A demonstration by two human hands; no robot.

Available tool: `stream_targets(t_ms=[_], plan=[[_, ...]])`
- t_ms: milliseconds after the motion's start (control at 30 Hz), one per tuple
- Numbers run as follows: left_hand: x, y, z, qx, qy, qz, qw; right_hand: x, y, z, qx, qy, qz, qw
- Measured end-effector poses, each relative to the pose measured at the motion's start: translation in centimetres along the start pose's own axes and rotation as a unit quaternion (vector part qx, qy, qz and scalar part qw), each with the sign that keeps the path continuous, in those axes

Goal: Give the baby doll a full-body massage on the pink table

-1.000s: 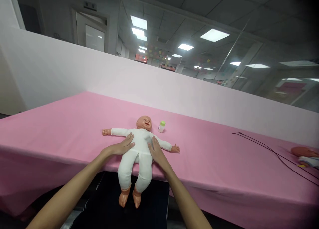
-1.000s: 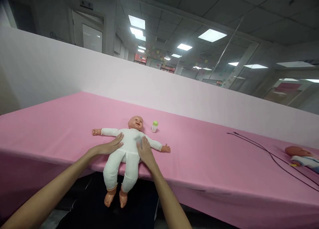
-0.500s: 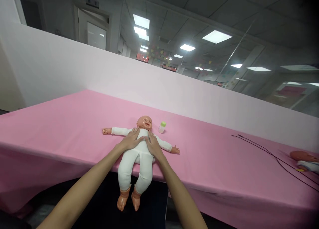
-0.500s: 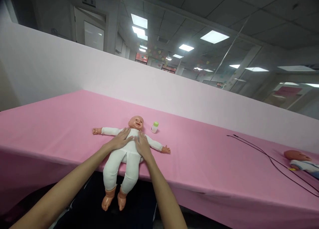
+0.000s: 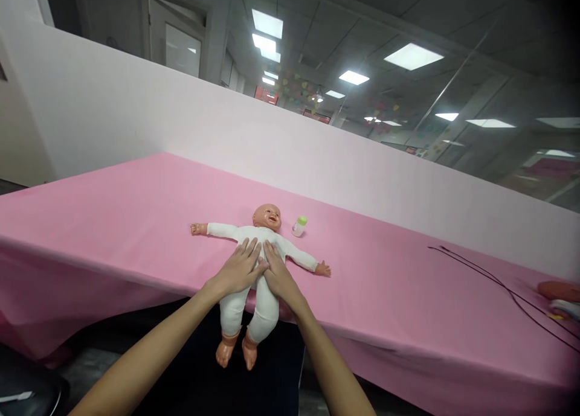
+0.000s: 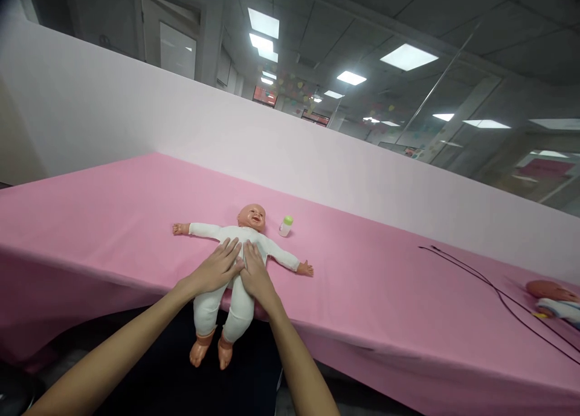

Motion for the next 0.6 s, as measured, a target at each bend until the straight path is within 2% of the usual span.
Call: stream_targets(t_ms=[133,233,367,600], plan=[[-0.1,0.1,4.1,0.025,0.014,0.009,1.000,-1.9,0.3,3.0,-0.046,0.012,-0.009,0.999],[0.1,0.3,6.2,0.045,0.039,0.014,0.998,-2.9,0.5,4.3,-0.087,0.008,-0.017,0.996],[0.5,0.4,7.5,0.057,0.061,0.009,0.996,-3.0,0.7,5.0,-0.111,0.028,-0.003,0.993],[0.2,0.6,9.5,0.066,0.039,0.009,0.997,-3.6,1.5,7.0,-0.117,0.043,0.016,0.992]])
Point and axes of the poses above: each hand's wrist, its own z-axis towards the middle knuckle, its own y-axis out of the back of the hand, x = y × z, the point moved 1 cm from there along z, towards the middle knuckle, and after that the axes turned 13 degrees about y, right-handed, at the moved point
